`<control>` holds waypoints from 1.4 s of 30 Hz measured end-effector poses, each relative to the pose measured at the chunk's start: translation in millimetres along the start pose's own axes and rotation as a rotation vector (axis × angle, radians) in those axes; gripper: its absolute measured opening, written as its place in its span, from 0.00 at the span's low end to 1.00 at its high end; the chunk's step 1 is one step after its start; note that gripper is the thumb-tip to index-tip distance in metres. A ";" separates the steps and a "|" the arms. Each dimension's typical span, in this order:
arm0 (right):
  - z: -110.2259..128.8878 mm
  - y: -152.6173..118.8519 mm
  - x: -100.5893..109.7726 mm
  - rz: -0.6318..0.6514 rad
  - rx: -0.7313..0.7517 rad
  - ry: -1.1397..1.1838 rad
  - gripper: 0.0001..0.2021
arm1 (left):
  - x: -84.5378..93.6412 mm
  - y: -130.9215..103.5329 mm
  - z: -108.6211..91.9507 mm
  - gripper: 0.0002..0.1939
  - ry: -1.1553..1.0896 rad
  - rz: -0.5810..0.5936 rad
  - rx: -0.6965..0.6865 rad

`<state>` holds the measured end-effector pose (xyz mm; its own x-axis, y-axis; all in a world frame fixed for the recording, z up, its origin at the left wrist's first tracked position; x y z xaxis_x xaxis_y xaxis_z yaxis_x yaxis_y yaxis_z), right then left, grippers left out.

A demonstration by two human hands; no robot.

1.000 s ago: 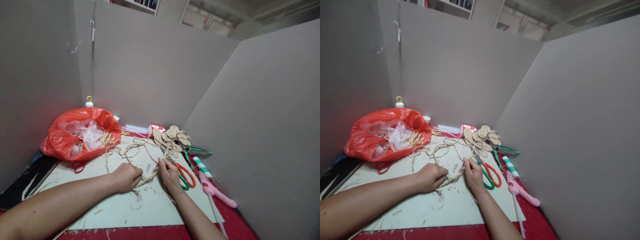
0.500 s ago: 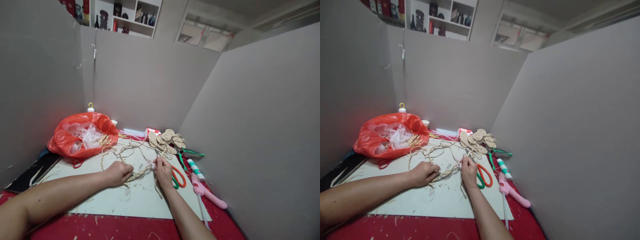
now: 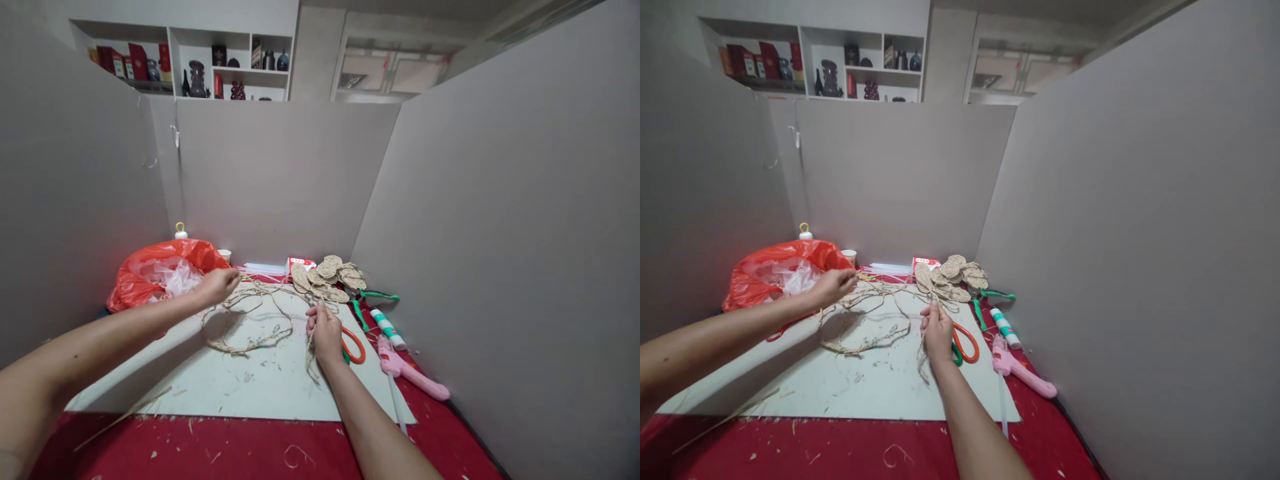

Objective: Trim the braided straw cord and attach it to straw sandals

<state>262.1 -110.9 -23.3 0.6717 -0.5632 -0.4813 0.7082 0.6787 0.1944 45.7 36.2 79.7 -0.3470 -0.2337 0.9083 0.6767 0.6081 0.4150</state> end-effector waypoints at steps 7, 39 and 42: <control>0.2 0.4 -4.4 0.016 -0.166 0.136 0.24 | 53.1 64.2 32.4 0.17 -0.075 -0.133 0.160; -7.8 -2.7 -9.5 0.171 -0.328 0.040 0.26 | -68.9 -12.6 -101.6 0.18 -1.134 0.707 0.207; -10.3 -12.5 -19.8 0.347 -0.387 -0.064 0.24 | -66.3 -6.9 -85.7 0.19 -1.191 0.648 0.243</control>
Point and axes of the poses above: each hand's wrist, its own y-axis towards the middle knuckle, its own x-axis out of the back of the hand, z = x × y, the point moved 3 cm from there along y, towards the middle knuckle, and after that the axes turned 14 degrees about y, right-handed, at the moved point
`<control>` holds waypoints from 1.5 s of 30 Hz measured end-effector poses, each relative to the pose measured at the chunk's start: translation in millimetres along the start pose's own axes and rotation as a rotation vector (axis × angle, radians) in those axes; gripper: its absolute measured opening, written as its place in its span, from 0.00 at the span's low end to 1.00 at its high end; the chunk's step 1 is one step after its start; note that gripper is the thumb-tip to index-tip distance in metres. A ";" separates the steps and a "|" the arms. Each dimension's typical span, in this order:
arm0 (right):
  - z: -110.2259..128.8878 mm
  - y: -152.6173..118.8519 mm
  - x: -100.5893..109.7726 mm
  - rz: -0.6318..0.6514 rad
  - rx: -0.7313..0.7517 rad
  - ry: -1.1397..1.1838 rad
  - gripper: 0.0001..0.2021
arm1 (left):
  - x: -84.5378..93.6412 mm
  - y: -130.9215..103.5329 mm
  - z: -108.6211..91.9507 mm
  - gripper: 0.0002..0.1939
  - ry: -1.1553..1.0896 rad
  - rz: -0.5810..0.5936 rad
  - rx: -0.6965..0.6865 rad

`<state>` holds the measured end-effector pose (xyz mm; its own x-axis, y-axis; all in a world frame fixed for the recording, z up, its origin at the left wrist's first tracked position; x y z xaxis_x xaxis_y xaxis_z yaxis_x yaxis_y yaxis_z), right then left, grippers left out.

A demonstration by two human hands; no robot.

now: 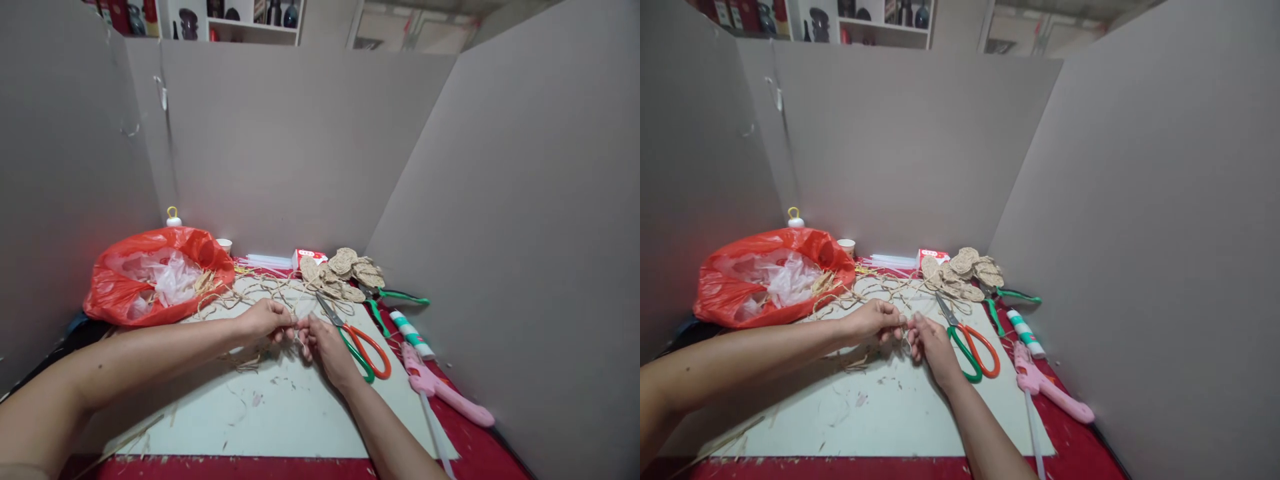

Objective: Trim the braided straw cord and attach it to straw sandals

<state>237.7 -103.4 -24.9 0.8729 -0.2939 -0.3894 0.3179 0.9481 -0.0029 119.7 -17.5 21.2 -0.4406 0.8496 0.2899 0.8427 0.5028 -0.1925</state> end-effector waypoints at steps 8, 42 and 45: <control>-7.2 -11.4 -22.0 0.256 -0.093 -0.206 0.18 | 4.2 1.5 10.8 0.14 -0.220 0.121 0.095; 0.0 8.9 17.8 -0.191 0.216 -0.203 0.21 | 7.8 -25.2 2.3 0.47 1.384 -0.005 -0.021; 0.7 9.5 17.4 -0.189 0.246 -0.221 0.22 | -7.8 -25.4 3.6 0.35 1.380 -0.087 -0.042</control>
Point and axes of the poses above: each hand's wrist, its own y-axis towards the middle knuckle, its own x-axis out of the back of the hand, z = x × y, the point moved 3 cm from there along y, towards the middle knuckle, and after that the axes turned 14 degrees about y, right-handed, at the moved point
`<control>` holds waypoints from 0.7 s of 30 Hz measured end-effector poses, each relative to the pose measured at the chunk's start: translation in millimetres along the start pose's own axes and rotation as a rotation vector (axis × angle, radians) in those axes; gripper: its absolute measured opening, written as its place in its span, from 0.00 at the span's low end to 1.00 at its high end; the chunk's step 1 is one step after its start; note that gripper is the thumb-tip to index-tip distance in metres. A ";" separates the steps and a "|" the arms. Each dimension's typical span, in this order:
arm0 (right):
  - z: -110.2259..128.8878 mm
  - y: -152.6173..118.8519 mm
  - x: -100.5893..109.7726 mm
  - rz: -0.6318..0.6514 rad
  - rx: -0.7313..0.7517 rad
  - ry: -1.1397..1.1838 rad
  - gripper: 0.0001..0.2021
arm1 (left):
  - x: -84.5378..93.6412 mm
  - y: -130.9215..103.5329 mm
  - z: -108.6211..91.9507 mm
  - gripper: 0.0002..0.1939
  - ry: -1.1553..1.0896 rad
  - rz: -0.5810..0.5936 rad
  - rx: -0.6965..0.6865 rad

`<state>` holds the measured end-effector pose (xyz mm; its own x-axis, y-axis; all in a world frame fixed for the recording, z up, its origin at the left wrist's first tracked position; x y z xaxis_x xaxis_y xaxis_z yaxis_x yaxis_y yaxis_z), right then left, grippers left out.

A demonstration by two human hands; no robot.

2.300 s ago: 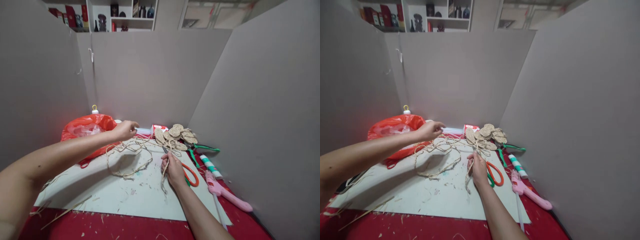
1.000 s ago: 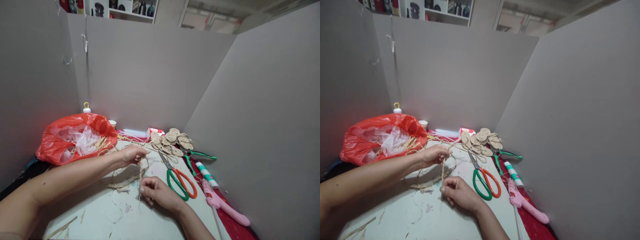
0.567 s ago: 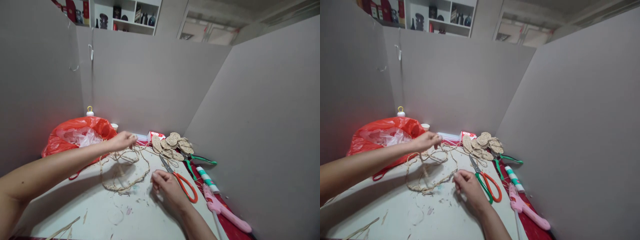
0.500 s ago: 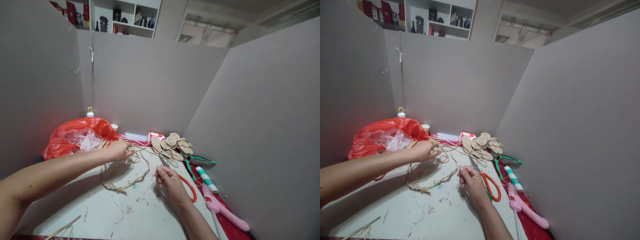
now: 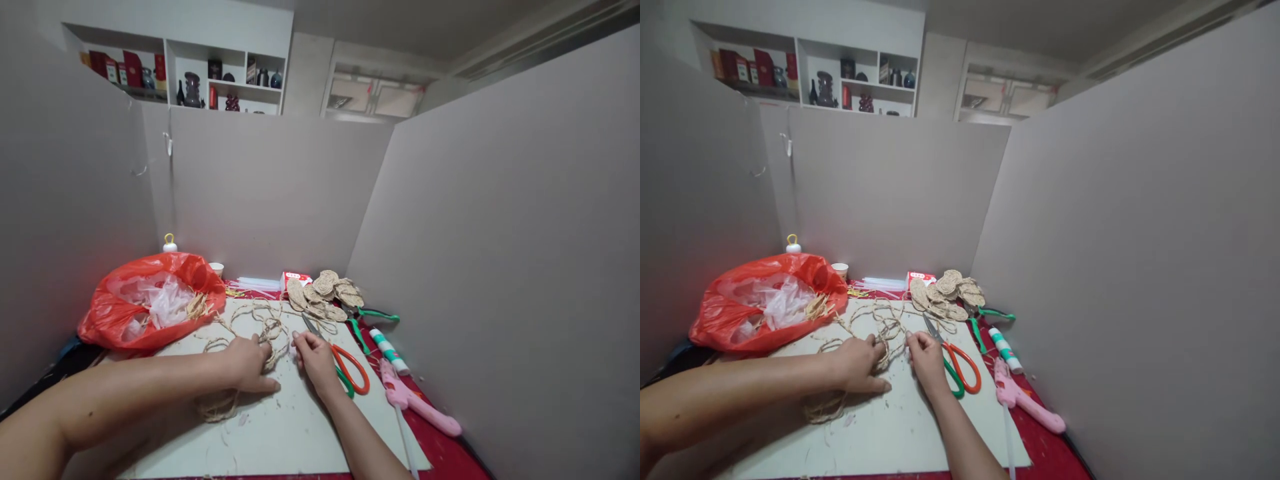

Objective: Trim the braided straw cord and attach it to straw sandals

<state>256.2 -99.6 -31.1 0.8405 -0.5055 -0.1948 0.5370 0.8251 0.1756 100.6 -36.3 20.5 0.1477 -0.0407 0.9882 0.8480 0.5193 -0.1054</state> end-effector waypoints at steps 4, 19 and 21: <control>2.8 0.5 -0.8 -0.009 0.038 -0.013 0.22 | -0.5 14.4 13.8 0.16 -0.144 -0.074 0.130; 13.5 1.2 0.7 -0.102 0.111 0.034 0.21 | 236.5 46.2 104.9 0.08 -0.523 -0.832 0.423; 12.8 1.5 -0.5 -0.092 0.111 0.039 0.20 | 255.0 52.9 105.5 0.07 -0.544 -0.930 0.427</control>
<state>257.6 -101.3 -18.4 0.7852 -0.5656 -0.2519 0.6180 0.7416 0.2610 129.5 70.9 278.6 -0.7688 -0.2396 0.5929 0.2584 0.7318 0.6307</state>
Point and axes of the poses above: each hand's wrist, its own y-axis towards the middle knuckle, its own x-axis out of the back of the hand, z = x × y, the point moved 3 cm from there along y, towards the middle knuckle, and after that the axes turned 14 degrees about y, right-handed, at the moved point
